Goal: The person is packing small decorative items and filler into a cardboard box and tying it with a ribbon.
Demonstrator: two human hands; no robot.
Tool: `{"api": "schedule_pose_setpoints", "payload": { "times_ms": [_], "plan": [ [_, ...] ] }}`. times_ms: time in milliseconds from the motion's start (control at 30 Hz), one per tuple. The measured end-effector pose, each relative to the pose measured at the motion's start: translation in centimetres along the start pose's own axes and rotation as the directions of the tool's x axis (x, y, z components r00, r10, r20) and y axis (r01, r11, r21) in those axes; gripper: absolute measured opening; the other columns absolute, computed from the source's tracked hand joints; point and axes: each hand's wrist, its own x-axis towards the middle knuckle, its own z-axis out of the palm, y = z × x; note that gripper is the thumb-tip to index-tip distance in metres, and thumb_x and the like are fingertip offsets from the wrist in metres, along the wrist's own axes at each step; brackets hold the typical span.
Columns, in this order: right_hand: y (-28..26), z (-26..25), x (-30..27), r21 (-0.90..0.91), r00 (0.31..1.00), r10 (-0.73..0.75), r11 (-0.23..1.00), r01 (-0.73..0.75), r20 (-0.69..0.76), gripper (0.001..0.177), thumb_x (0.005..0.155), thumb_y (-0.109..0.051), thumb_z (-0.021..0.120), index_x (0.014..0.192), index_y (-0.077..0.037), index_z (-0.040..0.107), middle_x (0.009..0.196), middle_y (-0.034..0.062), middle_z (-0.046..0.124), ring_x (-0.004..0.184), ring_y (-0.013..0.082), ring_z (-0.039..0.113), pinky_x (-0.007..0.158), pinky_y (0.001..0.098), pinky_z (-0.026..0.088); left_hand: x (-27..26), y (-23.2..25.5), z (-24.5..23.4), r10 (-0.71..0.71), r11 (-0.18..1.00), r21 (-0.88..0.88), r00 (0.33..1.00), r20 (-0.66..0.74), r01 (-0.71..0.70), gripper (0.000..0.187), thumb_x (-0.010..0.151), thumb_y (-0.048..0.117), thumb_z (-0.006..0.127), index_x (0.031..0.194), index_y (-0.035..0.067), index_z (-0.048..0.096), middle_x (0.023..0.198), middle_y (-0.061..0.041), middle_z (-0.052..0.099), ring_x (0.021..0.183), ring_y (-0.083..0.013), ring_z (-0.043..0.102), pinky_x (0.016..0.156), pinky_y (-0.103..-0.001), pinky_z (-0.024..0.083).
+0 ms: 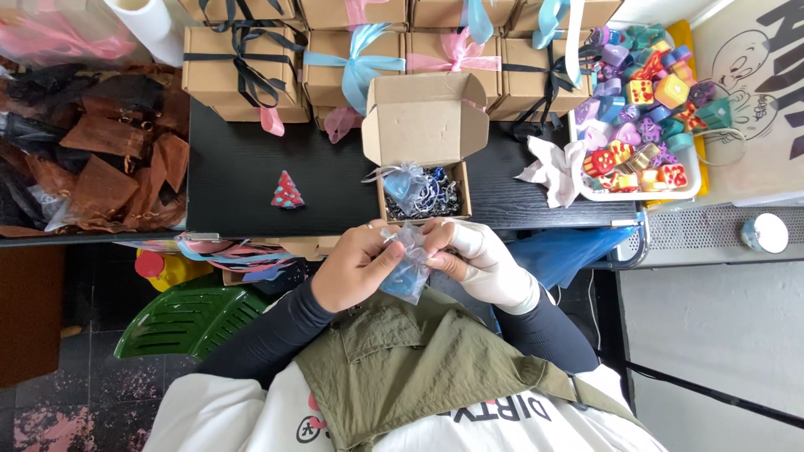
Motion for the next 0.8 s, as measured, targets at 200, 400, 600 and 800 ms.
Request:
{"api": "schedule_pose_setpoints", "payload": {
  "times_ms": [200,400,600,800],
  "plan": [
    [1.8,-0.3,-2.4,0.133,0.983,0.181,0.974,-0.184,0.029,0.006,0.101,-0.005,0.067,0.103,-0.005,0.062,0.098,0.0046,0.066,0.079,0.0102,0.061,0.071,0.0258,0.052,1.1,0.9,2.2,-0.039,0.998,-0.046,0.998,-0.048,0.036,0.041,0.113,0.035,0.047,0.099,0.000,0.065,0.082,-0.005,0.063,0.074,-0.0104,0.057,0.070,-0.028,0.048],
    [3.1,-0.7,-5.0,0.506,0.949,0.310,0.810,-0.295,0.057,0.017,0.102,-0.003,0.062,0.114,-0.006,0.051,0.104,0.0036,0.063,0.084,0.0079,0.056,0.077,0.0248,0.050,1.6,1.2,4.6,-0.150,0.972,-0.204,0.976,-0.159,0.116,0.040,0.113,0.026,0.041,0.124,0.001,0.070,0.082,-0.003,0.067,0.074,-0.0061,0.055,0.069,-0.025,0.045],
    [3.0,-1.9,-6.4,0.581,0.999,-0.035,0.814,0.017,0.020,0.014,0.111,-0.006,0.060,0.114,-0.015,0.049,0.092,0.0017,0.063,0.086,0.0145,0.058,0.104,0.0406,0.043,1.6,-0.8,6.6,-0.112,0.973,-0.229,0.939,-0.326,0.037,0.041,0.118,0.027,0.037,0.130,0.001,0.067,0.080,-0.002,0.058,0.074,-0.0038,0.054,0.070,-0.019,0.045],
    [2.3,-3.5,-5.0,0.553,0.932,-0.348,0.798,0.239,0.099,0.005,0.111,-0.022,0.055,0.106,-0.020,0.057,0.085,0.0003,0.070,0.085,0.0218,0.067,0.106,0.0501,0.044,2.0,-0.1,7.1,-0.322,0.888,-0.443,0.854,-0.410,0.122,0.041,0.110,0.036,0.032,0.114,0.007,0.060,0.060,-0.001,0.060,0.051,-0.0045,0.054,0.051,-0.020,0.041]
  ]
}}
